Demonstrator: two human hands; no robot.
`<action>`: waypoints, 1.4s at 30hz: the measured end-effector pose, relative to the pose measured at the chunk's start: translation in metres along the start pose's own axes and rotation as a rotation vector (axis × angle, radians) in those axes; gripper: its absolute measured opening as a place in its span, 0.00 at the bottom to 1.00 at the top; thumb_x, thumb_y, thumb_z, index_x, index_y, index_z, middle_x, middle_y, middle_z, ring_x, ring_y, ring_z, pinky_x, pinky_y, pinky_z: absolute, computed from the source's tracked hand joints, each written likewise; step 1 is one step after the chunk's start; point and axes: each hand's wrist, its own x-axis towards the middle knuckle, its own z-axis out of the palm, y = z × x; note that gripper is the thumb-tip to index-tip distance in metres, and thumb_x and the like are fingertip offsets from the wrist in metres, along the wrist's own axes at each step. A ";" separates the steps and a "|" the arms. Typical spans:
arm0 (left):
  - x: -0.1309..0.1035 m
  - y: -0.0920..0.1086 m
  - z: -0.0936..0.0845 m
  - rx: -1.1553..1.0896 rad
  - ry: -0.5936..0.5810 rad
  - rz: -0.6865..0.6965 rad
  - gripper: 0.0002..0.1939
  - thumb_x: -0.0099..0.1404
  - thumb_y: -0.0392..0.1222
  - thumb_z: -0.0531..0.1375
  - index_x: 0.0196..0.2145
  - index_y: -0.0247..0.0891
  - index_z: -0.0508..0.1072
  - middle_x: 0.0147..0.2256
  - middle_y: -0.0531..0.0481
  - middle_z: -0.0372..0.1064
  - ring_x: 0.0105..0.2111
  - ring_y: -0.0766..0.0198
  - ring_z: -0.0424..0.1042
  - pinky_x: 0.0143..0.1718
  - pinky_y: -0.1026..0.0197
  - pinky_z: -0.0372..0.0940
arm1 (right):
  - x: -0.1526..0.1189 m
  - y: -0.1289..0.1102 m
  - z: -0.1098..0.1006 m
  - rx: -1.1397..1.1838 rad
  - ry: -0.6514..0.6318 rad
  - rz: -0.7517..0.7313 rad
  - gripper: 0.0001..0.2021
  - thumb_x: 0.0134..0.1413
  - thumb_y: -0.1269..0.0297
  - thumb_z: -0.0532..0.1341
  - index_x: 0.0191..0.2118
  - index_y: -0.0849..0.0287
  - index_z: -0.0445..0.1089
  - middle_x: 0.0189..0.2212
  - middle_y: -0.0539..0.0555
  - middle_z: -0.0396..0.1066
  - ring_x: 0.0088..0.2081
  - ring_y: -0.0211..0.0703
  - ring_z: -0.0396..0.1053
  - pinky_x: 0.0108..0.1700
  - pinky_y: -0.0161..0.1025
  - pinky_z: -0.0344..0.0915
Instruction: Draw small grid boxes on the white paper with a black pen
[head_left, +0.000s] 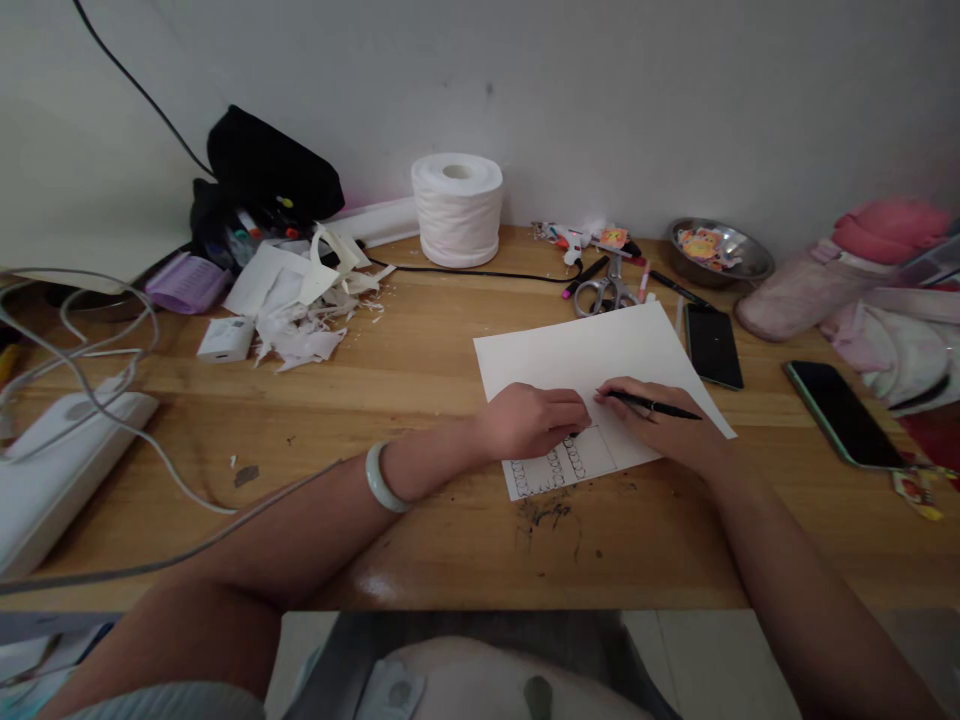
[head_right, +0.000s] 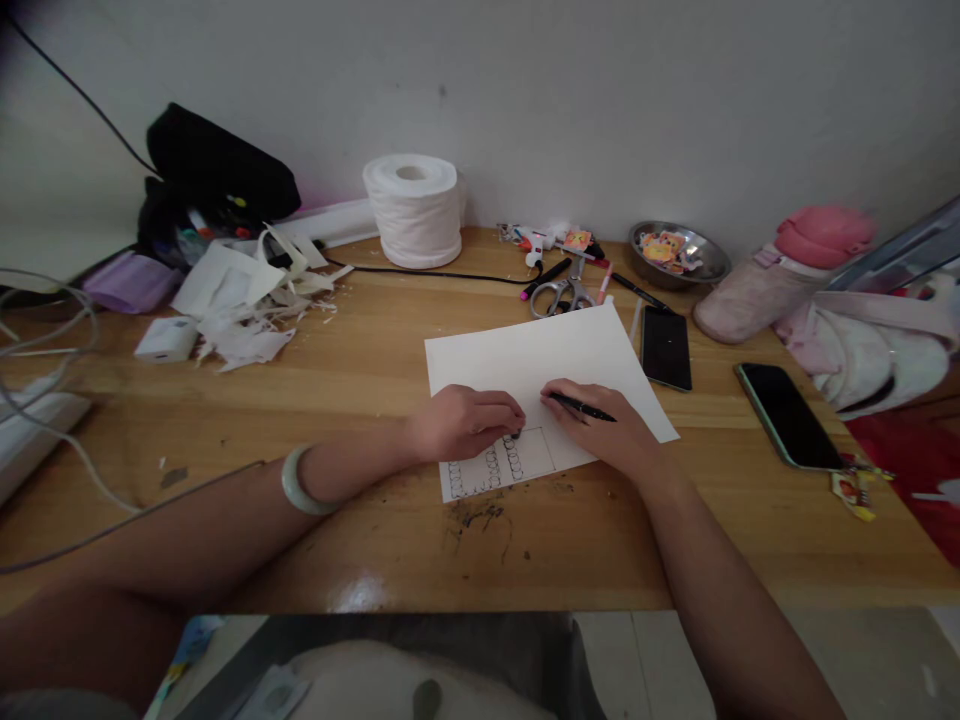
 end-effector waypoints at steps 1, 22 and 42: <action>0.000 0.000 0.000 -0.010 0.001 -0.003 0.10 0.64 0.37 0.48 0.37 0.40 0.68 0.40 0.56 0.69 0.36 0.71 0.69 0.31 0.70 0.58 | 0.000 0.000 0.000 0.001 -0.002 0.003 0.12 0.55 0.58 0.49 0.41 0.52 0.66 0.40 0.49 0.71 0.39 0.44 0.69 0.40 0.41 0.63; 0.003 0.002 -0.005 -0.003 0.010 -0.047 0.09 0.62 0.38 0.51 0.37 0.43 0.71 0.41 0.56 0.68 0.34 0.73 0.68 0.29 0.70 0.58 | 0.013 -0.018 0.040 0.595 0.176 0.310 0.16 0.46 0.50 0.56 0.21 0.58 0.59 0.12 0.45 0.56 0.15 0.32 0.53 0.17 0.32 0.49; 0.003 0.001 -0.003 -0.105 -0.060 -0.201 0.09 0.61 0.40 0.54 0.38 0.46 0.72 0.35 0.59 0.73 0.31 0.70 0.71 0.30 0.70 0.60 | 0.017 -0.018 0.042 0.481 0.135 0.282 0.12 0.49 0.57 0.54 0.22 0.59 0.59 0.16 0.46 0.58 0.20 0.35 0.56 0.24 0.33 0.52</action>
